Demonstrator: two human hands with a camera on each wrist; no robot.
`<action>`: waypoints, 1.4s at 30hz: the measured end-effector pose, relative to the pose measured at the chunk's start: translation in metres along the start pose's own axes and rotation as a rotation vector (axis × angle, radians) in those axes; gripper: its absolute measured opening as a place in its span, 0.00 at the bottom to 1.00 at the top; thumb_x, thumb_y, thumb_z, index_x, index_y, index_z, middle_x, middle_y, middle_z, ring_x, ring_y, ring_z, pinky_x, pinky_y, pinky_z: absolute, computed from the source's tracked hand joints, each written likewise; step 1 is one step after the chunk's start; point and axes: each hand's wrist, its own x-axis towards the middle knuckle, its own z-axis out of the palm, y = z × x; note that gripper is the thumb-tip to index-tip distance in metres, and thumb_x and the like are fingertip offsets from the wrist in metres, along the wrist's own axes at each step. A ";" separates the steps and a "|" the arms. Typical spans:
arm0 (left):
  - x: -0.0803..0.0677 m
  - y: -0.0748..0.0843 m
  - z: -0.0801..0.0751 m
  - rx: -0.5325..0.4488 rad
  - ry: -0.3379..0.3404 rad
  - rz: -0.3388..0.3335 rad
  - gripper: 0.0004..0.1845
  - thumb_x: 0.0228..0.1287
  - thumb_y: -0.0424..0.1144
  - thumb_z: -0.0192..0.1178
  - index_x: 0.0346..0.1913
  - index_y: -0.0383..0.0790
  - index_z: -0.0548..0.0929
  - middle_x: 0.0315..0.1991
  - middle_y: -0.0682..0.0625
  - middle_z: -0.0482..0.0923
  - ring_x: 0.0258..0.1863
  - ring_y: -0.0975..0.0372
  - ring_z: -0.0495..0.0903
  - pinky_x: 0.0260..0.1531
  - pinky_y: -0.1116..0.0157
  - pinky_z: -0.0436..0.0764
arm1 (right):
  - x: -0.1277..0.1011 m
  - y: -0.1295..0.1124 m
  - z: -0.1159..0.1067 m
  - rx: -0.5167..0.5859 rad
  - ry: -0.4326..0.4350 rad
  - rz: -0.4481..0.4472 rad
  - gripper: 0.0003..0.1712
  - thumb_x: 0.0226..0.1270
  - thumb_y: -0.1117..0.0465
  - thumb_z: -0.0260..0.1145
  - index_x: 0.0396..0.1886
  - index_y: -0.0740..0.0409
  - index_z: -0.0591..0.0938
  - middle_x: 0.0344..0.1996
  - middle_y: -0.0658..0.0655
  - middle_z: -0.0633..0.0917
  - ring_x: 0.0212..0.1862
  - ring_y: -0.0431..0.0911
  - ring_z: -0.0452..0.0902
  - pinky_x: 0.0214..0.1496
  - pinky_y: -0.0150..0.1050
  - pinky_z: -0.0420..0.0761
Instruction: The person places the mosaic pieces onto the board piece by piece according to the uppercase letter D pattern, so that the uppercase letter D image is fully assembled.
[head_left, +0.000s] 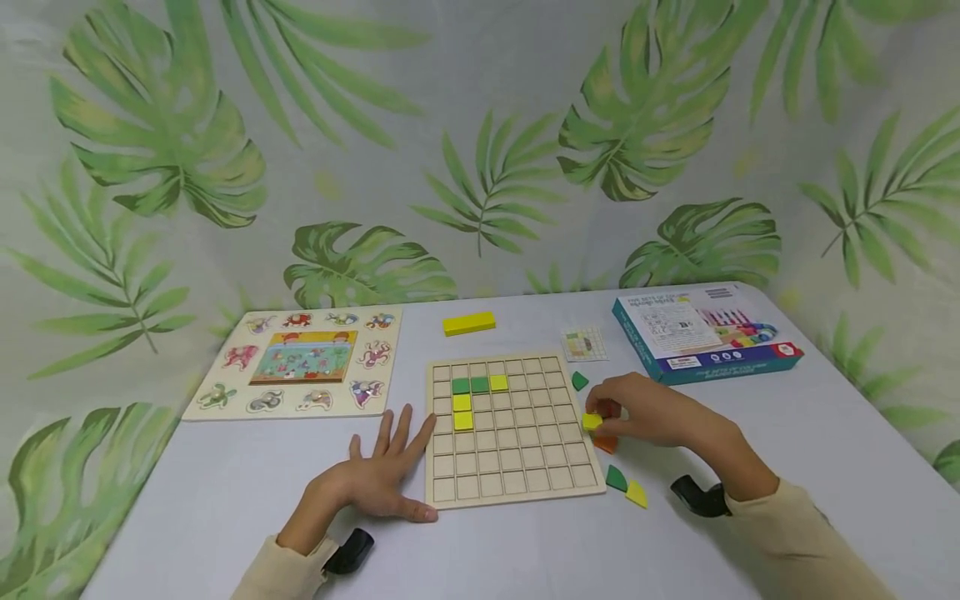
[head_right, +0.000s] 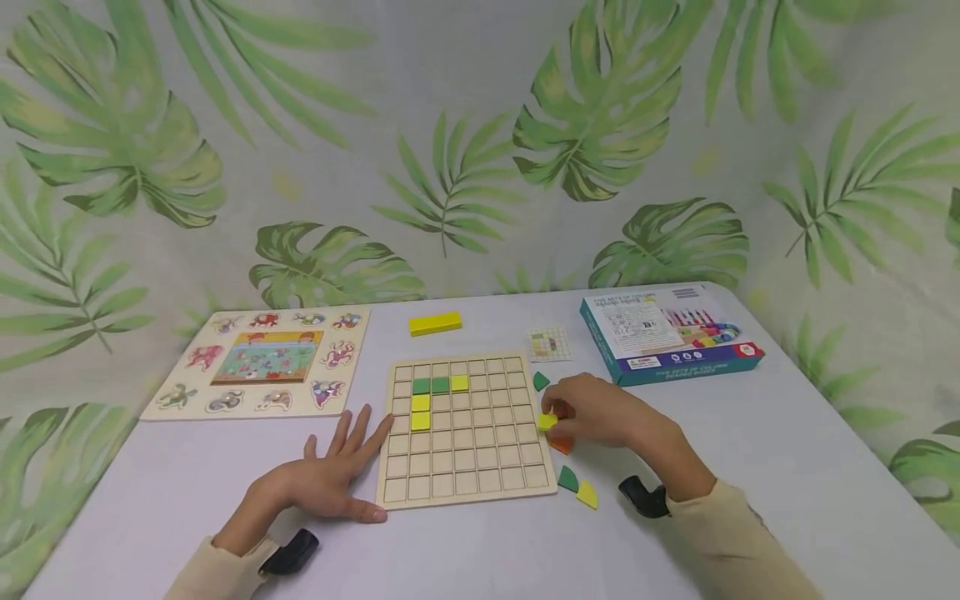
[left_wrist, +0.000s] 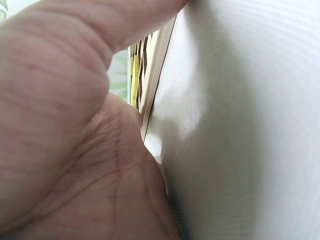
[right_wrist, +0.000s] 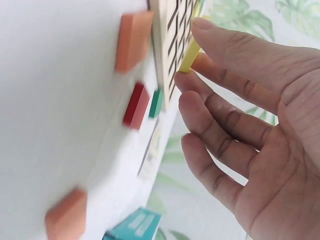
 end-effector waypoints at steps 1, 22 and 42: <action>-0.001 0.001 0.000 0.008 0.000 -0.006 0.67 0.51 0.69 0.68 0.82 0.53 0.35 0.80 0.39 0.18 0.77 0.42 0.16 0.63 0.25 0.27 | 0.003 -0.003 0.001 0.001 -0.001 -0.004 0.11 0.64 0.55 0.73 0.44 0.49 0.85 0.31 0.42 0.79 0.38 0.42 0.73 0.42 0.35 0.76; 0.000 0.000 0.001 0.030 0.029 -0.009 0.68 0.50 0.68 0.70 0.82 0.52 0.35 0.80 0.39 0.20 0.77 0.41 0.17 0.63 0.24 0.29 | 0.052 -0.063 0.024 -0.073 -0.002 -0.190 0.07 0.66 0.56 0.72 0.41 0.48 0.83 0.36 0.44 0.84 0.37 0.41 0.77 0.42 0.36 0.79; 0.003 -0.005 0.003 0.039 0.013 0.010 0.69 0.47 0.76 0.65 0.81 0.57 0.32 0.80 0.40 0.18 0.77 0.42 0.15 0.62 0.24 0.26 | 0.087 -0.124 0.044 -0.226 -0.035 -0.251 0.09 0.65 0.53 0.72 0.43 0.48 0.87 0.33 0.44 0.84 0.35 0.37 0.75 0.45 0.35 0.79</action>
